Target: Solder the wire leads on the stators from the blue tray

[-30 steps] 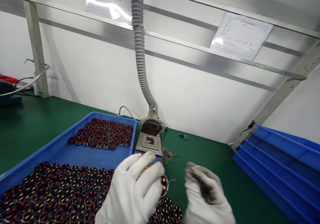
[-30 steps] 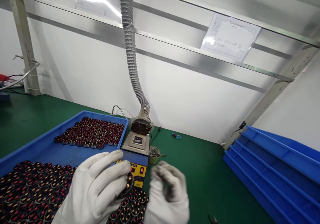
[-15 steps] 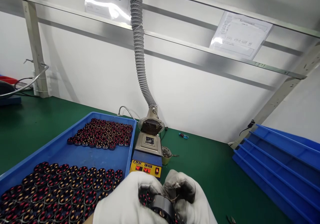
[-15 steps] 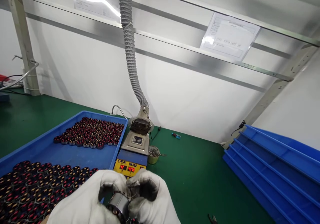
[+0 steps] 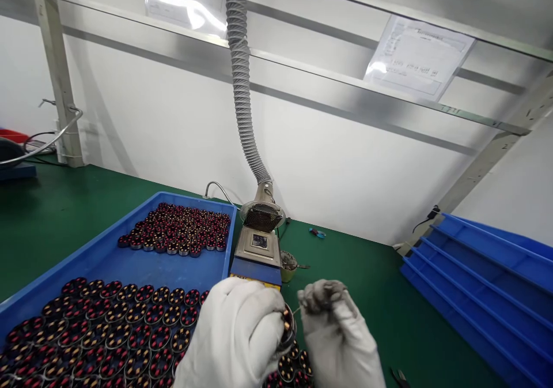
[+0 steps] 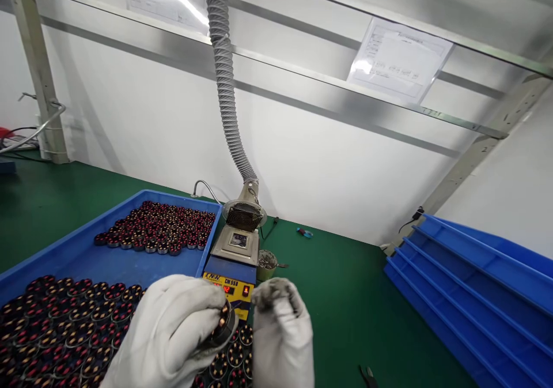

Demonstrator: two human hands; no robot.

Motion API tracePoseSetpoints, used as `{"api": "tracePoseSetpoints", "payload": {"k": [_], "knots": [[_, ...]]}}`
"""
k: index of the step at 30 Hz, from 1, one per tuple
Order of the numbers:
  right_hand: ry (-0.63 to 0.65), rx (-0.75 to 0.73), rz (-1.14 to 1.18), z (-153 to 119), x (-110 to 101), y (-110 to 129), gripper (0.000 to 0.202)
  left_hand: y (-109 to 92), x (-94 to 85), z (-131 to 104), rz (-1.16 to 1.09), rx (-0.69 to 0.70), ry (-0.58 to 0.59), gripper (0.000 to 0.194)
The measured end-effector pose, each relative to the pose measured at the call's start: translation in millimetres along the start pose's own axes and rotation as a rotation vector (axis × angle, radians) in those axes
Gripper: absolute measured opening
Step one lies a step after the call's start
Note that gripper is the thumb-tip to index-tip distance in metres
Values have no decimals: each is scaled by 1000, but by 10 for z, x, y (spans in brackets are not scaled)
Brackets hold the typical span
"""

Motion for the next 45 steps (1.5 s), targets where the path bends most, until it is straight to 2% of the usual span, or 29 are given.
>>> {"api": "tracePoseSetpoints", "payload": {"k": [3, 6, 10, 13, 18, 23, 26, 29, 32, 34, 36, 38, 41, 43, 45], "knots": [[-90, -77, 129, 110, -210, 44, 24, 9, -26, 11, 95, 4, 0, 11], [-28, -138, 36, 98, -144, 49, 22, 40, -59, 20, 138, -2, -21, 11], [176, 42, -212, -60, 242, -117, 28, 74, -89, 27, 131, -1, -55, 13], [295, 198, -221, -166, 460, -252, 36, 141, -74, 23, 21, -71, -64, 14], [296, 330, -116, -125, 460, -373, 38, 279, 28, 14, -256, -254, 27, 25], [318, 360, -47, -117, 457, -408, 33, 324, 18, 28, -417, -200, 40, 15], [314, 353, -21, -107, 449, -472, 30, 384, 30, -20, -469, -218, 2, 22], [310, 320, -39, -43, 386, -545, 31, 446, 48, -79, -539, -304, -78, 22], [333, 317, -34, 20, 311, -594, 35, 552, 67, -160, -658, -542, -148, 17], [342, 323, -30, 34, 280, -596, 37, 575, 80, -173, -736, -652, -120, 13], [330, 330, -52, 21, 268, -592, 38, 529, 50, -94, -721, -585, -50, 17], [311, 334, -65, 1, 273, -604, 38, 445, -2, 24, -661, -404, -9, 27], [306, 338, -52, 5, 278, -666, 38, 359, -41, 119, -619, -193, -41, 16], [311, 344, -46, 34, 261, -712, 37, 340, -22, 117, -618, -130, -56, 17], [310, 344, -30, 54, 242, -721, 37, 350, -7, 77, -607, -126, -78, 15]]}}
Point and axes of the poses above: each hand's wrist, its own z-axis towards the middle knuckle, its own x-axis out of the palm, y = z × x, the point moved 7 cm from there along z, towards the middle knuckle, and after that the axes turned 10 degrees about x, right-handed, at the moved point
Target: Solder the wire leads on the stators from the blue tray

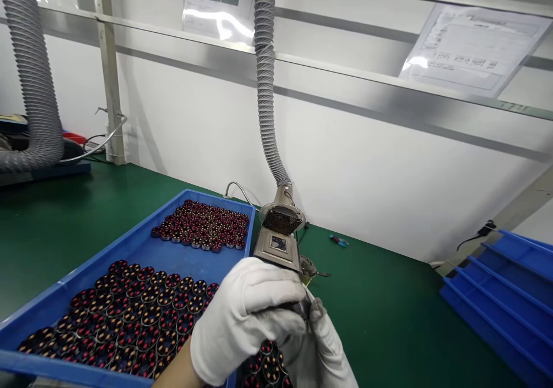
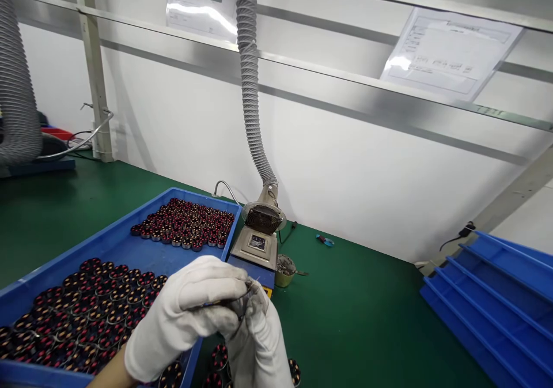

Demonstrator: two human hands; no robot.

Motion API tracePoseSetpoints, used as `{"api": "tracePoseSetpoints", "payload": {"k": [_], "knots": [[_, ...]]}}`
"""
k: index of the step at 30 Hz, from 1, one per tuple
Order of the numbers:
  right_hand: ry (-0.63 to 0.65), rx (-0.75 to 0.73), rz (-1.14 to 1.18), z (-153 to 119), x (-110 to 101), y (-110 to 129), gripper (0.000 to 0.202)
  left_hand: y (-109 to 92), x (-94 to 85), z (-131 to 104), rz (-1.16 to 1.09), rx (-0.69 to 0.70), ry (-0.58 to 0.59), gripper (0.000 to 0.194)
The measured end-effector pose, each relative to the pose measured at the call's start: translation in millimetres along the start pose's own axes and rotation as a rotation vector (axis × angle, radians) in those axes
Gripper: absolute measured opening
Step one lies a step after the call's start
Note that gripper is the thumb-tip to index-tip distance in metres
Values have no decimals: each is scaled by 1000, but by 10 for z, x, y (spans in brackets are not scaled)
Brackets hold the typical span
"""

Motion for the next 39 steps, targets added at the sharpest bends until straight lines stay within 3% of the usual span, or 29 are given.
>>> {"api": "tracePoseSetpoints", "payload": {"k": [4, 7, 9, 11, 14, 18, 21, 24, 29, 30, 35, 39], "knots": [[56, 58, 6, -67, 134, 19, 38, 156, -129, -152, -29, -245, -185, 16], [101, 136, 70, -146, 302, 1, 36, 190, -135, -186, -53, -363, -137, 13], [55, 124, 142, -181, 324, 7, 32, 131, -82, -119, -40, -302, -13, 28], [8, 118, 177, -203, 315, -2, 31, 63, -43, -37, -17, -195, 59, 27], [-17, 132, 172, -216, 317, -21, 32, 9, -22, 39, 28, -66, 78, 27], [37, 112, 140, -198, 384, -8, 29, 47, -24, 32, 9, -77, 46, 27], [58, 68, 87, -160, 373, -7, 29, 119, -19, -31, -43, -207, -6, 19], [-1, 25, 43, -120, 256, -30, 33, 196, -34, -134, -66, -330, -120, 11], [-60, 46, 63, -85, 121, -107, 37, 467, -92, -371, -324, -738, -393, 13], [-62, 57, 69, -75, 111, -122, 37, 487, -76, -384, -392, -800, -389, 14], [-70, 32, 43, -18, 74, -115, 34, 388, 153, -381, -674, -938, -131, 36], [-27, 29, 35, -78, 131, -60, 36, 391, 206, -423, -687, -899, -171, 33]]}}
Point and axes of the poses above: each hand's wrist, its own z-axis towards the middle knuckle, its own x-axis out of the palm, y = z × x, the point moved 7 cm from there along z, towards the middle knuckle, and after that the axes turned 10 degrees about x, right-handed, at the moved point
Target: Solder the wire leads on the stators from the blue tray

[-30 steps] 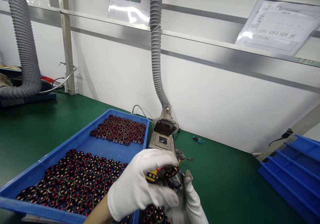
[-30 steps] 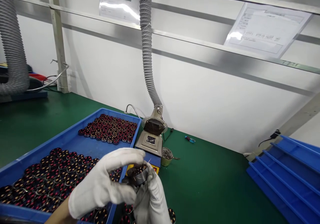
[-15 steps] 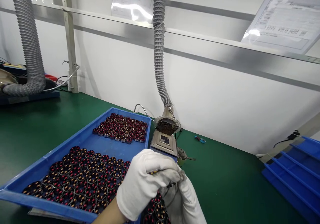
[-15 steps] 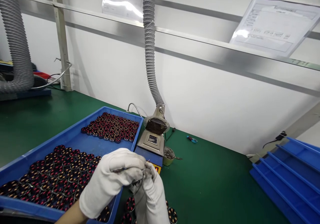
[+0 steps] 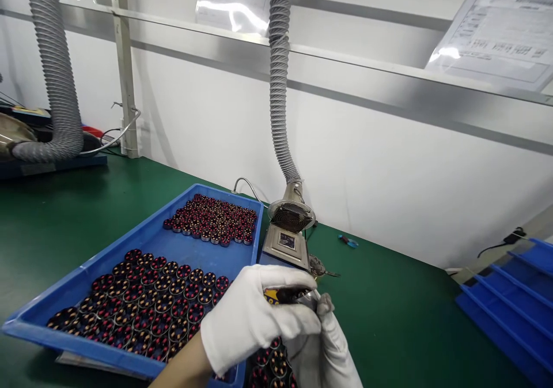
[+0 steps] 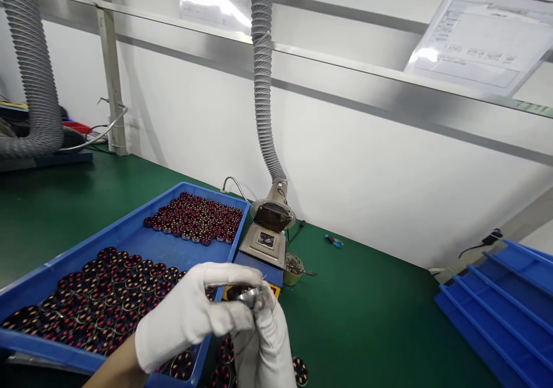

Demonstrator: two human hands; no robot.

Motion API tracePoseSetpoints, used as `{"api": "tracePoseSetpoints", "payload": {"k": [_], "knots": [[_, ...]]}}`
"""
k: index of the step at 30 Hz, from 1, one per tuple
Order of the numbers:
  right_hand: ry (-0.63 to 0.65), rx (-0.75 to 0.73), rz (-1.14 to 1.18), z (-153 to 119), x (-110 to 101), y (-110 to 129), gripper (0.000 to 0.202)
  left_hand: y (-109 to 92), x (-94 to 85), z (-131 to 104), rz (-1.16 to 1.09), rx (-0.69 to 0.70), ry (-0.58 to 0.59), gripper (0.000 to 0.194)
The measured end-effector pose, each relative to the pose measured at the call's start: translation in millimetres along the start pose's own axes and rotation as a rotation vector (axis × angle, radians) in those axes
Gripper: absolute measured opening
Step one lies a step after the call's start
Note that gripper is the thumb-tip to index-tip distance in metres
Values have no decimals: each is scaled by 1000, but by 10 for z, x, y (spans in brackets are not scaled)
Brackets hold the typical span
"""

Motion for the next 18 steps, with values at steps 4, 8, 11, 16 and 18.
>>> {"api": "tracePoseSetpoints", "payload": {"k": [4, 8, 11, 16, 18], "knots": [[41, 33, -12, -53, 72, 18, 26, -85, -11, 30, 147, 201, -3, 22], [-2, -2, -31, 9, -1, 77, 26, -197, -73, 13, 322, 332, -191, 13], [24, 44, -109, 95, -32, 86, 32, -174, -131, 7, 241, 308, -318, 14], [53, 62, -65, 89, 23, 24, 30, -147, -284, 17, 109, 203, -417, 13], [61, 58, -37, 39, 69, -29, 27, -191, -200, 40, 165, 181, -260, 19]]}}
Point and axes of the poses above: each hand's wrist, its own z-axis towards the middle knuckle, its own x-axis out of the palm, y = z × x, the point moved 7 cm from there along z, towards the middle knuckle, and after that the axes turned 10 degrees about x, right-handed, at the moved point
